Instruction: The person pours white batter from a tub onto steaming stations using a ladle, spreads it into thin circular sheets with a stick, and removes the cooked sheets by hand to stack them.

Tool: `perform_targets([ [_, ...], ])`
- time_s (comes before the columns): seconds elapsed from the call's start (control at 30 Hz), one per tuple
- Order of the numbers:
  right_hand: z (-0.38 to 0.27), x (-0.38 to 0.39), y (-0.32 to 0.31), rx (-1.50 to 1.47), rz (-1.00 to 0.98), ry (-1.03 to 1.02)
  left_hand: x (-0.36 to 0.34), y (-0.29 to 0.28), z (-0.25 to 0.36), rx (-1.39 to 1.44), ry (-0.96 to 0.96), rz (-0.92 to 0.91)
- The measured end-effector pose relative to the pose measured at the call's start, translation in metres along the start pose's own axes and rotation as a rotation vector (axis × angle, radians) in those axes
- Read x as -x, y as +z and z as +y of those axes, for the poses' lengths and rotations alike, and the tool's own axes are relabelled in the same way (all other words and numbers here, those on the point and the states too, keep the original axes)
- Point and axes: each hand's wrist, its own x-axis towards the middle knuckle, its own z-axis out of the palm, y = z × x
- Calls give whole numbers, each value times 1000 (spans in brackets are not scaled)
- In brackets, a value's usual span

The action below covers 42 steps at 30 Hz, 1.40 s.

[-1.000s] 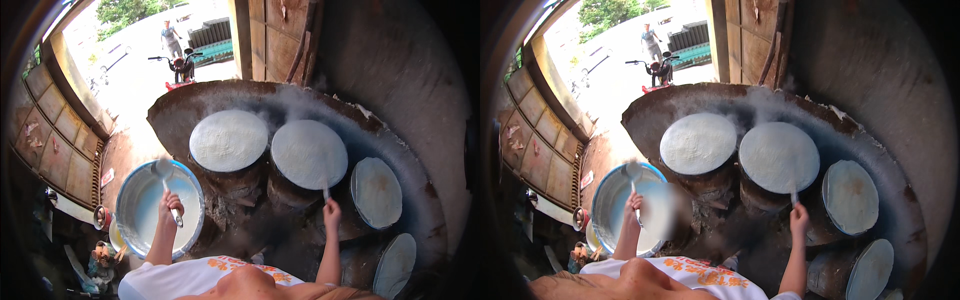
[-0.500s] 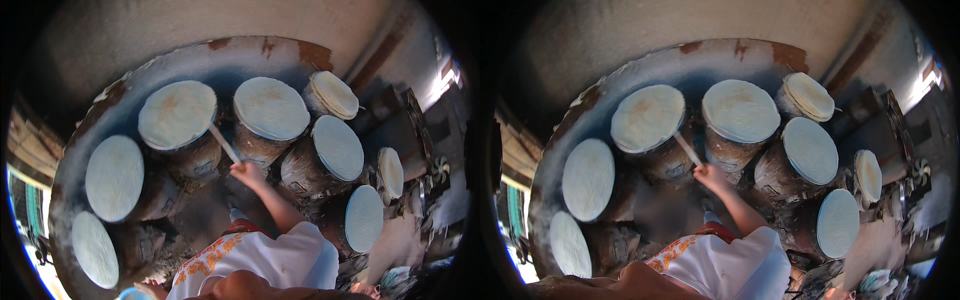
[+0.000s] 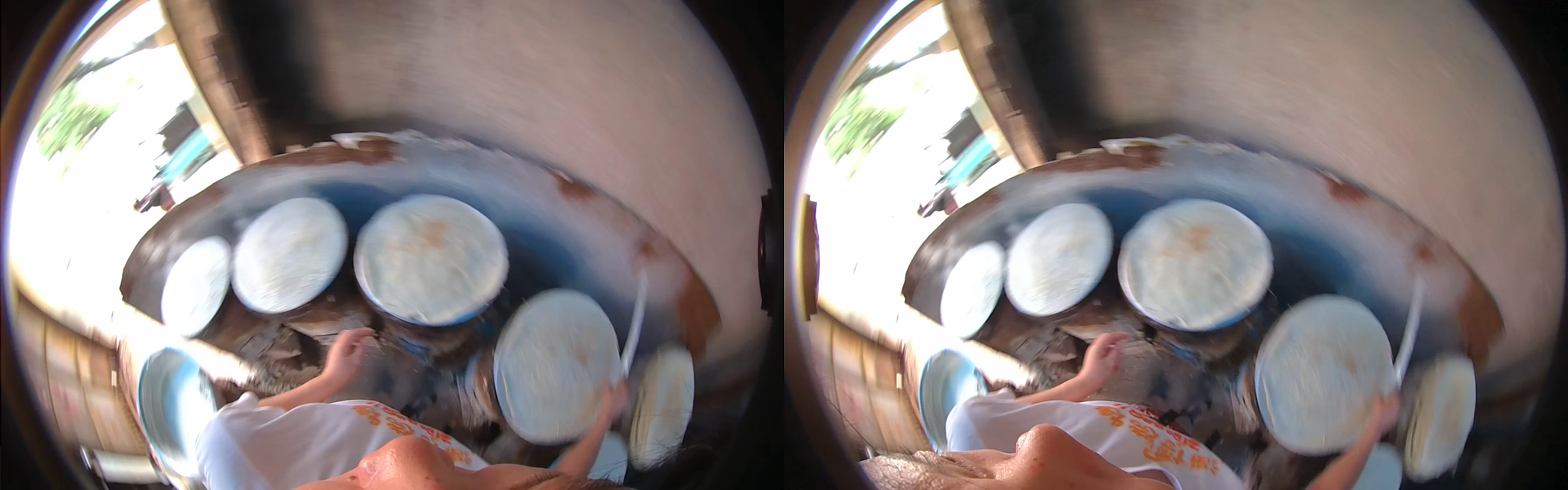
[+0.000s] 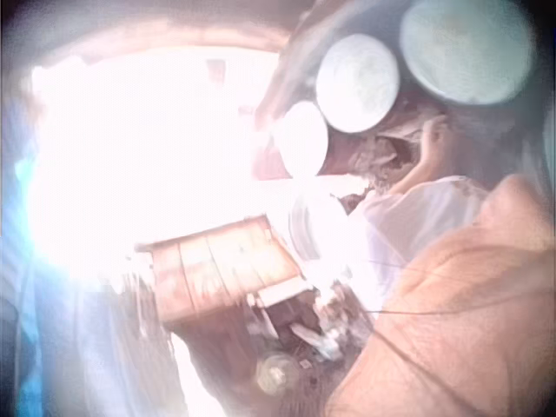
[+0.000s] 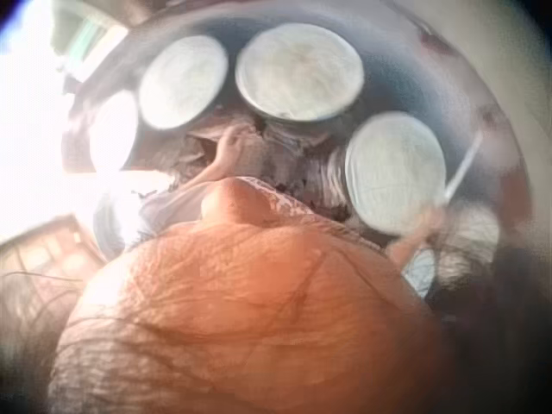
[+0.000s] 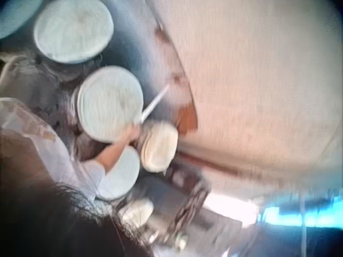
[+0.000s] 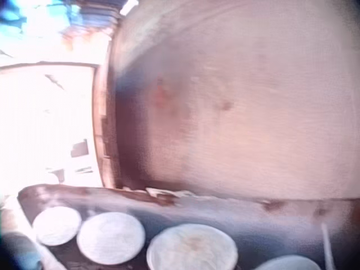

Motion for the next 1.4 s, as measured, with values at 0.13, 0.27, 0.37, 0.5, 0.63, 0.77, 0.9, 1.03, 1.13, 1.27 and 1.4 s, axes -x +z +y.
perform_targets([
  [0.13,-26,3,-23,180,-234,158,1,-9,-9,-181,102,28],
  [0.27,-42,2,-21,-142,-63,128,-15,2,7,-308,233,30],
  [0.37,-18,37,-78,-85,78,-76,-27,24,9,-188,168,33],
  [0.5,-82,46,-83,-177,269,-117,-41,-6,-2,-253,212,43],
  [0.63,-181,81,-153,-170,389,-30,-110,68,64,-216,461,-238],
  [0.77,-229,116,-201,-353,419,5,-150,194,147,-251,979,-493],
  [0.9,-207,121,-259,-428,381,32,-154,281,204,161,605,-1055],
  [1.03,-122,84,-259,-682,112,45,-154,331,223,16,451,-1261],
  [1.13,-16,36,-274,-390,292,20,-92,418,274,-57,671,-1195],
  [1.27,88,3,-338,-584,448,218,35,492,354,-124,1133,-1023],
  [1.4,198,18,-328,-1204,418,311,96,587,299,-32,1705,-726],
])
